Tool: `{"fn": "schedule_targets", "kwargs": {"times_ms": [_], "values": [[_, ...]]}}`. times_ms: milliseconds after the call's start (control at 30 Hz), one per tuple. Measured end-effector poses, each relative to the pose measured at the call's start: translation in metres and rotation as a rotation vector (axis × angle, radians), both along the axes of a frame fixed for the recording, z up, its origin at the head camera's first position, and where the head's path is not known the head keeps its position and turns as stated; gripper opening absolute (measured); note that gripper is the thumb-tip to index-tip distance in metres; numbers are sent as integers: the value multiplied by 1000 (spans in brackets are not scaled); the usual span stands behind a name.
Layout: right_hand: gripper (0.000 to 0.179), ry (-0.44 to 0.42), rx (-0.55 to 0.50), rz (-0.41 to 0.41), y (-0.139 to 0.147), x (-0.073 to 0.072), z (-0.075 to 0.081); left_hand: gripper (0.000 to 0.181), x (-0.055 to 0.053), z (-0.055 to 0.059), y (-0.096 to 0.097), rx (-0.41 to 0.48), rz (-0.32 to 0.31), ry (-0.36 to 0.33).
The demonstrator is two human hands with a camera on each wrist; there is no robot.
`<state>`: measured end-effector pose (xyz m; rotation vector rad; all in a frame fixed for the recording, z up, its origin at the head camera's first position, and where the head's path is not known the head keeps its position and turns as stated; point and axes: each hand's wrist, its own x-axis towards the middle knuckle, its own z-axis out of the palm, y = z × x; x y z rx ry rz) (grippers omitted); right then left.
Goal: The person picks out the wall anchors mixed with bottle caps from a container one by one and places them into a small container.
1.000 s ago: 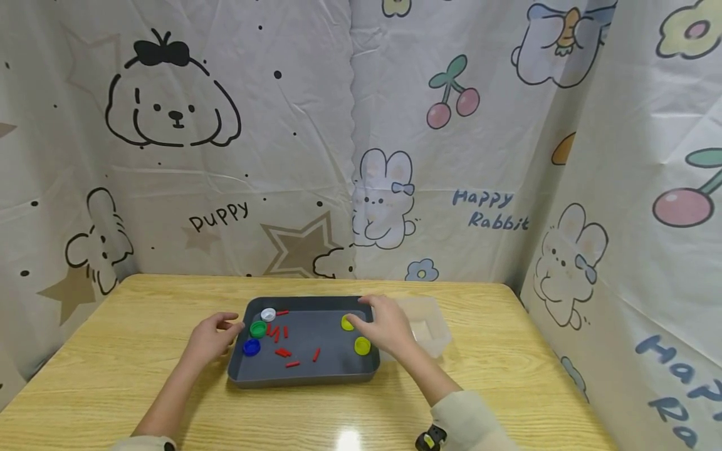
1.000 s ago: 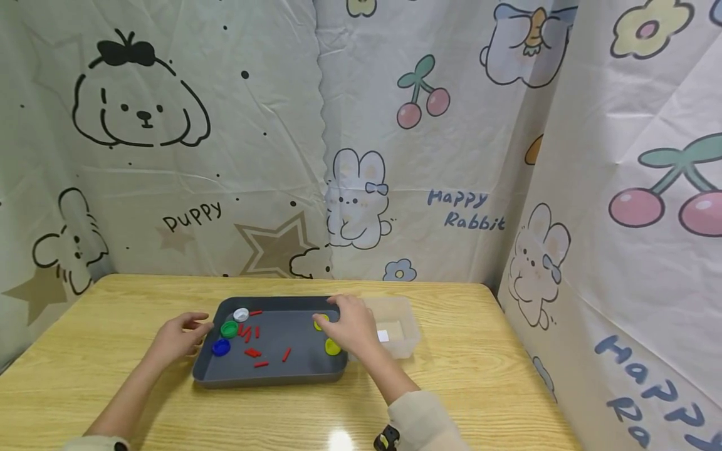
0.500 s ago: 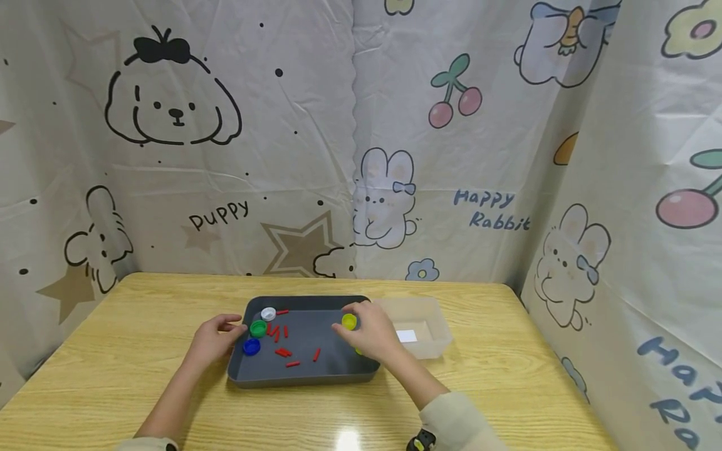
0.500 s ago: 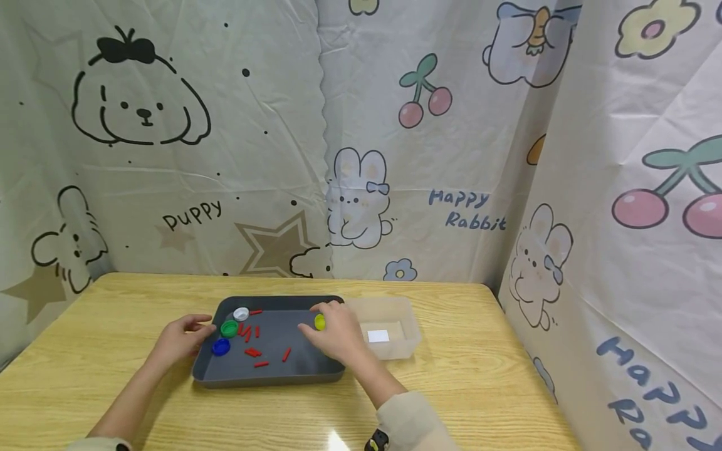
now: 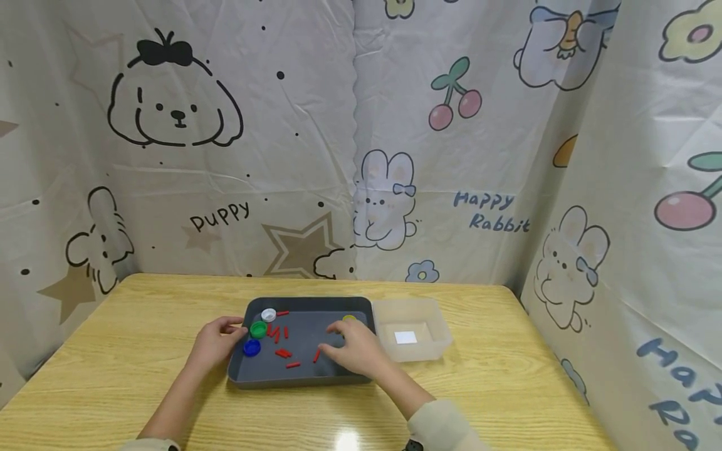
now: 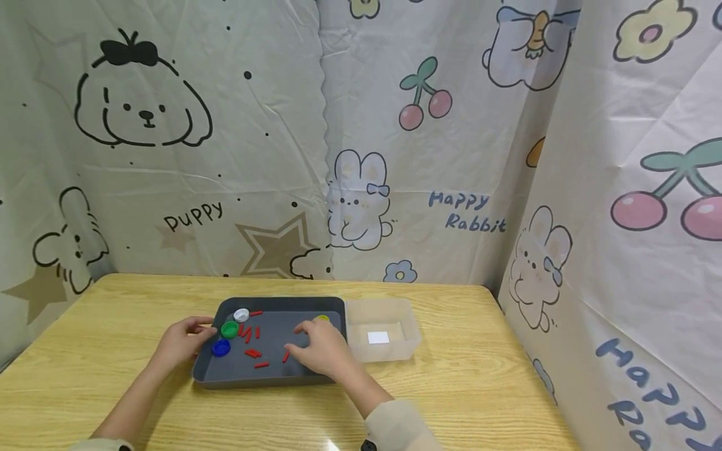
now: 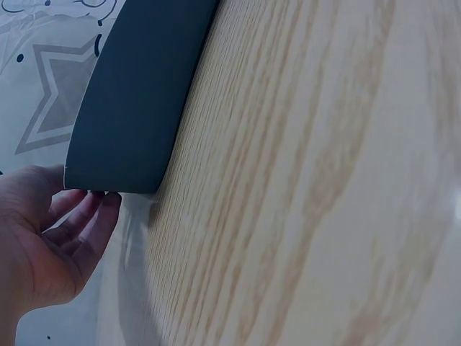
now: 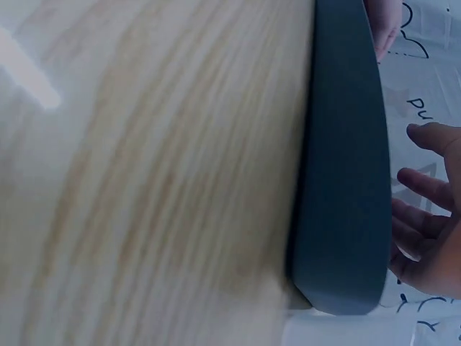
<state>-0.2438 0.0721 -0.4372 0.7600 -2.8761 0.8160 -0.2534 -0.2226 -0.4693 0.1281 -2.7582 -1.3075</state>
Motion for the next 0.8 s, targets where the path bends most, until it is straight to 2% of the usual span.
{"fn": "schedule_targets", "kwargs": {"times_ms": [167, 467, 800], "values": [[37, -61, 17, 17, -6, 2, -6, 38, 0, 1, 1, 22, -2, -12], [30, -64, 24, -15, -12, 1, -13, 40, 0, 2, 0, 32, 0, -17], [26, -105, 19, -10, -17, -4, -22, 40, 2, 1, 1, 38, 14, -31]]}}
